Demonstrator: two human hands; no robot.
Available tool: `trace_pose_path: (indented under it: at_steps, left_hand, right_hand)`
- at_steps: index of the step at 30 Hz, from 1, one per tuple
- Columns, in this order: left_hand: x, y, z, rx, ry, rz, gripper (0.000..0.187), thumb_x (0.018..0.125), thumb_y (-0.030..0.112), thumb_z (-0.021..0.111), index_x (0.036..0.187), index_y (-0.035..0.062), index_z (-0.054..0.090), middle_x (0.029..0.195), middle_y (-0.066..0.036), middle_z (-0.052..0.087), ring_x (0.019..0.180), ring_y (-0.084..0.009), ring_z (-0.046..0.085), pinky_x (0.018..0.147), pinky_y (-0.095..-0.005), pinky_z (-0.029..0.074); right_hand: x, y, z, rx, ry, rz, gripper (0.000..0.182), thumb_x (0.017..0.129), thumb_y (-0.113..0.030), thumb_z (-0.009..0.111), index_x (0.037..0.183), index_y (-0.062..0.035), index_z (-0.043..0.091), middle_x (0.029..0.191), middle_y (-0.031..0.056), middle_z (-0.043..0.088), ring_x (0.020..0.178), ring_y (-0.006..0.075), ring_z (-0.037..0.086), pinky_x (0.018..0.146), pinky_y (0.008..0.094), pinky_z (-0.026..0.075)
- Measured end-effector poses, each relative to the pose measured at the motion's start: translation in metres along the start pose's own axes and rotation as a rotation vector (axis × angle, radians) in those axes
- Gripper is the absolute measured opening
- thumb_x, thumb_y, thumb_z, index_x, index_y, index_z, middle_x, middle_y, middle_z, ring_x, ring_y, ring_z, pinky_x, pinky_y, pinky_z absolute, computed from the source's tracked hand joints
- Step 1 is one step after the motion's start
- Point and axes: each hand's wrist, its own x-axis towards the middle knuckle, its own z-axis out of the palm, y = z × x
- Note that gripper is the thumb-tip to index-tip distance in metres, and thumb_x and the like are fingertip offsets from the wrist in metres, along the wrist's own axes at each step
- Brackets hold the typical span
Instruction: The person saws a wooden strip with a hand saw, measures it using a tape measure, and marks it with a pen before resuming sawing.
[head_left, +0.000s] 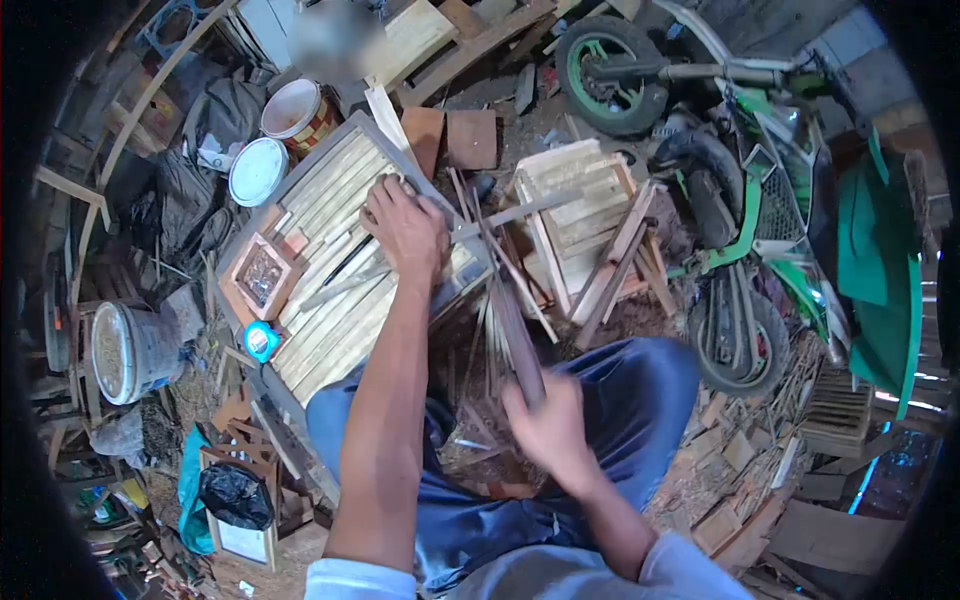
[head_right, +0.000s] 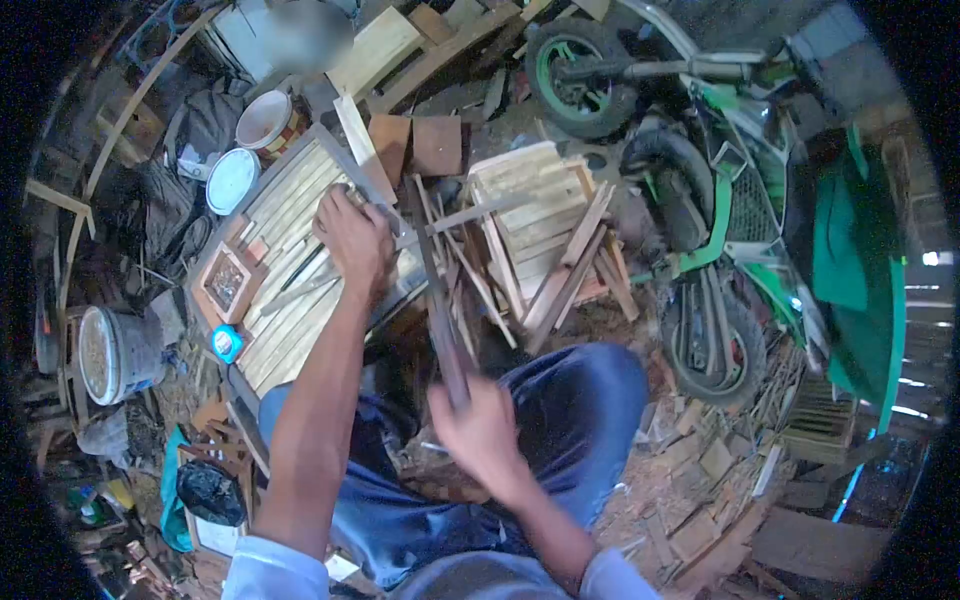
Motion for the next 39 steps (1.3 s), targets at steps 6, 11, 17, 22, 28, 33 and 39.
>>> trace_pose_path:
  at_steps: [6,11,17,22,28,33,39]
  left_hand:
    - [0.003,0.001,-0.003,-0.013,-0.016,-0.009,0.045,0.084,0.021,0.054,0.121,-0.0032,0.048,0.120,-0.022,0.051,0.119,-0.0371,0.046,0.107,-0.0533,0.028]
    - [0.000,-0.004,0.007,-0.038,0.019,-0.028,0.044,0.078,0.019,0.055,0.117,-0.0017,0.051,0.123,-0.020,0.051,0.122,-0.0349,0.045,0.107,-0.0548,0.027]
    - [-0.004,-0.004,-0.004,0.022,-0.077,-0.029,0.045,0.079,0.022,0.056,0.118,-0.0010,0.052,0.129,-0.020,0.051,0.128,-0.0344,0.042,0.110,-0.0533,0.025]
    - [-0.002,0.002,-0.001,0.026,-0.018,0.001,0.041,0.080,0.021,0.054,0.115,-0.0007,0.053,0.123,-0.019,0.053,0.124,-0.0327,0.044,0.107,-0.0526,0.027]
    - [0.001,0.000,-0.002,-0.011,0.002,0.001,0.045,0.077,0.019,0.057,0.118,-0.0008,0.052,0.122,-0.018,0.052,0.124,-0.0317,0.044,0.107,-0.0515,0.028]
    - [0.000,0.003,-0.004,-0.009,-0.082,-0.016,0.043,0.079,0.019,0.057,0.117,0.0003,0.051,0.127,-0.018,0.050,0.127,-0.0314,0.041,0.108,-0.0526,0.026]
    - [0.002,0.003,-0.006,-0.020,-0.141,-0.086,0.044,0.079,0.018,0.057,0.118,-0.0003,0.050,0.128,-0.018,0.049,0.126,-0.0324,0.042,0.107,-0.0526,0.026]
  right_hand:
    - [0.011,0.014,0.013,-0.018,0.039,0.050,0.029,0.081,-0.023,0.064,0.072,0.0043,0.063,0.062,0.0256,0.058,0.062,0.0391,0.066,0.057,0.0426,0.049]
    - [0.039,-0.004,0.013,0.064,0.069,0.011,0.029,0.081,-0.018,0.065,0.069,0.0057,0.055,0.051,0.0151,0.051,0.049,0.0142,0.049,0.050,0.0379,0.041]
    - [-0.044,0.016,-0.019,0.019,0.004,0.179,0.020,0.082,-0.014,0.064,0.082,0.0050,0.068,0.058,0.0184,0.060,0.050,0.0237,0.062,0.053,0.0361,0.048]
    - [0.069,0.004,0.029,0.079,0.048,0.071,0.030,0.083,-0.021,0.066,0.070,0.0047,0.058,0.054,0.0122,0.052,0.050,0.0171,0.052,0.049,0.0369,0.041]
    - [-0.046,0.026,-0.023,0.039,0.023,0.127,0.028,0.079,-0.016,0.064,0.101,-0.0003,0.072,0.057,0.0177,0.058,0.053,0.0178,0.064,0.056,0.0343,0.049]
    - [0.074,0.006,0.030,0.056,0.082,0.043,0.026,0.081,-0.020,0.067,0.075,0.0051,0.064,0.053,0.0186,0.054,0.048,0.0262,0.059,0.051,0.0397,0.045]
    - [-0.009,-0.005,-0.018,-0.082,-0.080,0.128,0.032,0.081,-0.019,0.066,0.103,0.0041,0.069,0.070,0.0261,0.064,0.070,0.0329,0.071,0.064,0.0389,0.053]
